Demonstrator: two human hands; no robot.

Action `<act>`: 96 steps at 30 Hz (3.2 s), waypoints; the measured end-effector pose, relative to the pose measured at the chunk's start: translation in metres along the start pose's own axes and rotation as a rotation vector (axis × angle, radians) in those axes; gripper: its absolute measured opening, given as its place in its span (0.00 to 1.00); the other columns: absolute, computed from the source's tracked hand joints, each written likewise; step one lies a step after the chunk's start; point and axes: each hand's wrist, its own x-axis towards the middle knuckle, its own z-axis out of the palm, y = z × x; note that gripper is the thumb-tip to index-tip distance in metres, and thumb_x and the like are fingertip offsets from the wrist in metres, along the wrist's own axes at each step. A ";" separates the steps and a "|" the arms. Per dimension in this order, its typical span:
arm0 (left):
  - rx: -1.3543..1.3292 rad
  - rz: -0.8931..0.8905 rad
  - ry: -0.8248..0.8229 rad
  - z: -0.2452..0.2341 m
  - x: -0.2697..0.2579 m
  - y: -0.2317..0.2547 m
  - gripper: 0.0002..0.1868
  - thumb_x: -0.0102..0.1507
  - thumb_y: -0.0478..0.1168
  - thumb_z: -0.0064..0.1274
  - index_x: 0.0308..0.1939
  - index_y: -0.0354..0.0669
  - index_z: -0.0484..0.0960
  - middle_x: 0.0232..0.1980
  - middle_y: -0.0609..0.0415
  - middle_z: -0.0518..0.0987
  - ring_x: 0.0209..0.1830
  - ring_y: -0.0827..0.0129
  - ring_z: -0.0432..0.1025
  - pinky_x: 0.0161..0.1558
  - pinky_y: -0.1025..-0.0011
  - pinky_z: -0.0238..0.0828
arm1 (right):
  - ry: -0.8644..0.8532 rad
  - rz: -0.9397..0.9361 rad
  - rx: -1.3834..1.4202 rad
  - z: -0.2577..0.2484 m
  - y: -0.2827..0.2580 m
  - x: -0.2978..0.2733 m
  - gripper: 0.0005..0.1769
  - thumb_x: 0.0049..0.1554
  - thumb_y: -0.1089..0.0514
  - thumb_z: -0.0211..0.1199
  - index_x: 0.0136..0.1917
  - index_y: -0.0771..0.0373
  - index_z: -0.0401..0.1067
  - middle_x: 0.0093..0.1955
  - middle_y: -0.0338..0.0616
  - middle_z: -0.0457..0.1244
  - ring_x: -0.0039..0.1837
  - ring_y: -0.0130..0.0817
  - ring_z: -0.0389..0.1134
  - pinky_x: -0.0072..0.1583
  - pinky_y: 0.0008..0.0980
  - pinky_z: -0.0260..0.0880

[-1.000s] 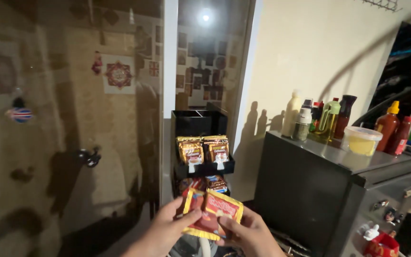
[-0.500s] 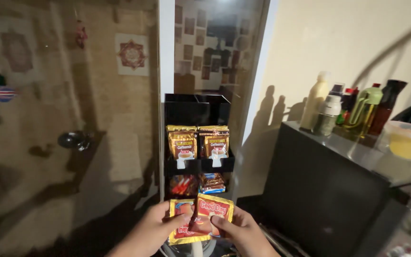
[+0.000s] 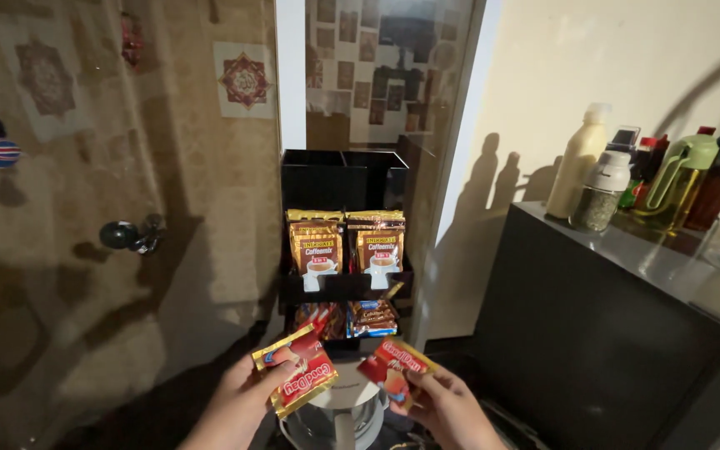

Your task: Organize several small packets of instant coffee into a shelf-top organizer.

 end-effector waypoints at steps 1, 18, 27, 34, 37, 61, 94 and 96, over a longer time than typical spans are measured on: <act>0.002 -0.006 -0.006 -0.007 0.005 -0.006 0.13 0.60 0.34 0.59 0.48 0.34 0.82 0.49 0.48 0.85 0.49 0.67 0.79 0.53 0.64 0.77 | 0.007 -0.001 0.004 0.002 0.001 0.001 0.20 0.57 0.53 0.59 0.61 0.62 0.72 0.50 0.49 0.72 0.49 0.39 0.74 0.52 0.47 0.78; -0.083 -0.027 0.038 -0.027 -0.006 0.030 0.15 0.62 0.38 0.57 0.51 0.39 0.80 0.50 0.53 0.83 0.51 0.68 0.77 0.54 0.64 0.74 | 0.088 -0.275 0.112 0.034 -0.004 0.078 0.17 0.63 0.63 0.51 0.58 0.83 0.67 0.52 0.60 0.67 0.54 0.47 0.73 0.63 0.42 0.75; -0.051 -0.032 0.010 -0.026 -0.010 0.040 0.14 0.62 0.37 0.57 0.51 0.37 0.80 0.50 0.49 0.84 0.50 0.67 0.78 0.53 0.66 0.73 | 0.251 -0.332 0.044 0.041 -0.002 0.080 0.08 0.65 0.63 0.54 0.50 0.74 0.65 0.47 0.63 0.68 0.49 0.48 0.73 0.57 0.43 0.76; 0.068 0.071 0.054 -0.049 0.015 0.064 0.15 0.60 0.37 0.59 0.49 0.35 0.82 0.47 0.50 0.86 0.45 0.69 0.79 0.49 0.68 0.74 | 0.283 -0.387 -0.004 0.011 -0.013 0.055 0.09 0.62 0.62 0.59 0.50 0.72 0.65 0.47 0.60 0.68 0.48 0.47 0.74 0.55 0.44 0.80; 0.185 0.235 0.083 -0.060 0.026 0.106 0.15 0.62 0.38 0.60 0.49 0.31 0.82 0.45 0.50 0.85 0.44 0.71 0.77 0.46 0.69 0.74 | 0.258 -0.403 -0.099 -0.029 -0.031 0.038 0.08 0.60 0.60 0.57 0.50 0.68 0.67 0.47 0.57 0.70 0.47 0.48 0.75 0.50 0.49 0.79; 1.324 0.508 -0.464 0.111 0.077 0.216 0.09 0.64 0.39 0.56 0.45 0.38 0.81 0.35 0.41 0.83 0.32 0.55 0.82 0.38 0.61 0.77 | 0.105 -1.003 -1.683 0.147 -0.199 -0.005 0.08 0.55 0.62 0.66 0.49 0.61 0.74 0.42 0.47 0.73 0.52 0.42 0.72 0.56 0.41 0.73; 1.129 0.599 -0.355 0.087 0.090 0.167 0.16 0.58 0.33 0.61 0.45 0.40 0.70 0.37 0.45 0.81 0.38 0.57 0.77 0.42 0.62 0.73 | -0.139 -1.031 -1.971 0.154 -0.182 0.025 0.21 0.39 0.56 0.79 0.46 0.62 0.78 0.46 0.51 0.72 0.52 0.56 0.69 0.55 0.45 0.70; 1.174 0.714 -0.463 0.086 0.092 0.169 0.17 0.55 0.29 0.59 0.46 0.40 0.74 0.39 0.44 0.81 0.40 0.53 0.77 0.42 0.60 0.73 | -0.242 -0.712 -1.761 0.153 -0.183 0.027 0.23 0.44 0.58 0.71 0.54 0.60 0.74 0.46 0.50 0.72 0.52 0.47 0.75 0.55 0.40 0.74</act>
